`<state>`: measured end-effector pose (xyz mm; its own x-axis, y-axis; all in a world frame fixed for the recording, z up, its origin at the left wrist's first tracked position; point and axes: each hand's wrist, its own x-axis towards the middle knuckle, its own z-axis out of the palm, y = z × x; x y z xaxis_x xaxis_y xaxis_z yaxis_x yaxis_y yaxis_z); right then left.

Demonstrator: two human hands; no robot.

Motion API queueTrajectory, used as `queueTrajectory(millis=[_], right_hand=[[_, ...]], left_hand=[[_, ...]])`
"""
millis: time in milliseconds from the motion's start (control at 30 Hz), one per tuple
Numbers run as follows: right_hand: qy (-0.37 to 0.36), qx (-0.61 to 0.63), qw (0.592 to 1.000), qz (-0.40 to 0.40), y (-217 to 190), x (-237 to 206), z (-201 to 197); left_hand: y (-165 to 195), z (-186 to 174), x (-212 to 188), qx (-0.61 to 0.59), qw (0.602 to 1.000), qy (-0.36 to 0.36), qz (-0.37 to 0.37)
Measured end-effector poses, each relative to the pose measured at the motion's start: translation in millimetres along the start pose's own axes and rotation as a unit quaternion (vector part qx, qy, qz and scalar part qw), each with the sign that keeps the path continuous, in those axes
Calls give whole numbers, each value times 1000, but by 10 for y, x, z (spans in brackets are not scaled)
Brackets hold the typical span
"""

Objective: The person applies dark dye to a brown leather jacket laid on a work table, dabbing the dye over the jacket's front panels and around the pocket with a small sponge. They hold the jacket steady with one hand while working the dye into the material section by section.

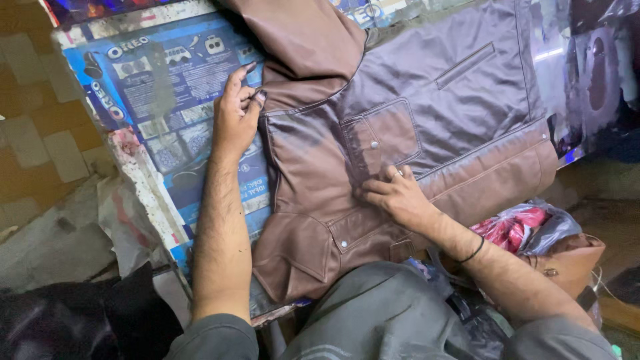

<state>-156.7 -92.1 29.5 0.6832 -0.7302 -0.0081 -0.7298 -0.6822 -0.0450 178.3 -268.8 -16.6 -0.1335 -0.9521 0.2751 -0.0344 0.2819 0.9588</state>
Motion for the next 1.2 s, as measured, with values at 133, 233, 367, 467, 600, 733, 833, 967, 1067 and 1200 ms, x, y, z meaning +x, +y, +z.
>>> queueTrajectory(millis=[133,233,367,467,600,733,833,967,1067,1200], right_hand=[[63,-1,994,93,-98,-216,44],[102,-18,976,190,-356,-149,140],[151,23,966,207,-569,-34,211],[195,-2,947,255,-580,1,180],[214,25,923,319,-640,80,171],[228,73,930,280,-654,94,179],[222,28,921,319,-557,8,134],[230,39,913,336,-558,-18,130],[211,76,938,266,-652,31,171],[194,33,940,277,-595,-34,149]], left_hand=[[12,27,-3,12,1000,-3,3],[19,41,-11,5,1000,-4,-5],[17,54,-13,3,1000,-3,4],[9,59,-6,24,1000,4,-3],[-6,54,-10,19,1000,5,-1],[-10,47,-19,0,1000,-3,-10],[-15,38,-10,-2,1000,-10,-3],[-4,40,-16,51,999,12,9],[23,53,-25,29,999,11,5],[67,61,-23,61,998,12,0]])
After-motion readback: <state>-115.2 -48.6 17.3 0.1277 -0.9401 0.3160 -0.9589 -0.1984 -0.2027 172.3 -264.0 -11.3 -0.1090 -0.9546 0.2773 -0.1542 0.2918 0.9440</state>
